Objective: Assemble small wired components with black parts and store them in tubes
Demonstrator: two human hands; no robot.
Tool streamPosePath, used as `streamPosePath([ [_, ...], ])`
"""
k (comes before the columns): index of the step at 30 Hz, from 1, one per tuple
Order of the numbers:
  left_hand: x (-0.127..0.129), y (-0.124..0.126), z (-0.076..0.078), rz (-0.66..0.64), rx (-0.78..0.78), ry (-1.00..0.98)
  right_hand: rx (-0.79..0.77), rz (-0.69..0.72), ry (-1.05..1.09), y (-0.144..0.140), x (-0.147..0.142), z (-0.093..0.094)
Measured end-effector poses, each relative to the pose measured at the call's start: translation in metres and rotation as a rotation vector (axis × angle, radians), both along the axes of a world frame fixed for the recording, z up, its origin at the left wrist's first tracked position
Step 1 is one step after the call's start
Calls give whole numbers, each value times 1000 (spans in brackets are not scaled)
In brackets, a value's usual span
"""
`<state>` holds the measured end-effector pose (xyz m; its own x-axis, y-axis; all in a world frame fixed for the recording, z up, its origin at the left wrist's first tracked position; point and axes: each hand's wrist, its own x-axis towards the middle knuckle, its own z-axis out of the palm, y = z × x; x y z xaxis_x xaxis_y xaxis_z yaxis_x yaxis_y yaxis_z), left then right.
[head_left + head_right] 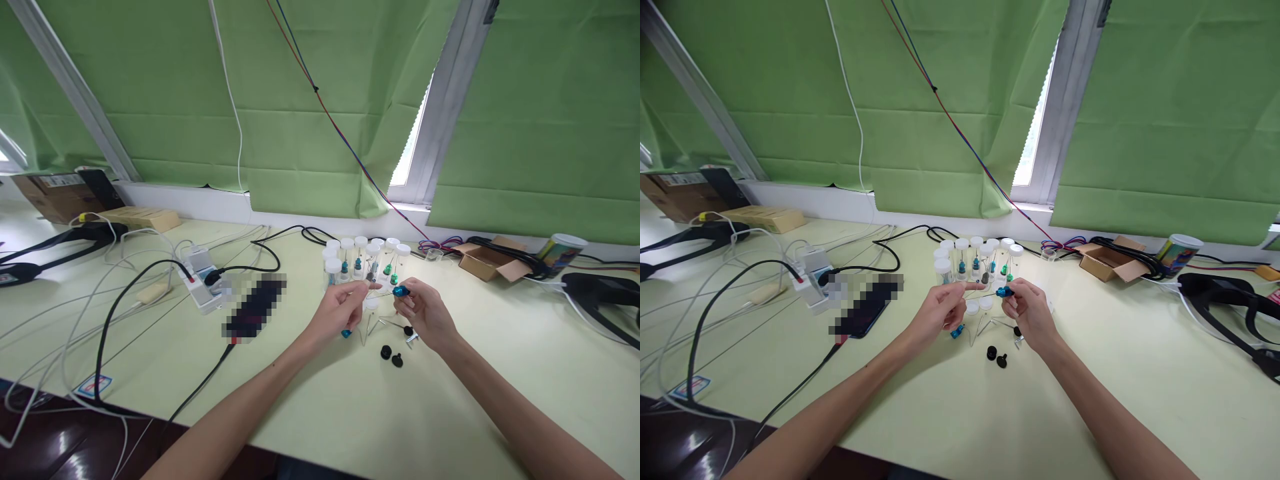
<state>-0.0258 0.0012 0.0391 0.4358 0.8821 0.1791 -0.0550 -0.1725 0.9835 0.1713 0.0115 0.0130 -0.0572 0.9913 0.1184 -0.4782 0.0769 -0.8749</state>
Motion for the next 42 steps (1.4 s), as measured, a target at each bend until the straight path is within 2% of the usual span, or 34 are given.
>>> streamPosePath([
  [11,-1,1,-3,63,118,38,18,67,-54,-3,-2,0],
  [17,-1,2,-7,95,248,113,-12,51,-95,-5,-6,3],
  [33,2,0,-20,239,717,379,-31,-123,-158,1,-2,-6],
  [42,4,-3,-21,236,725,458,-15,-218,-192,0,-3,-2],
])
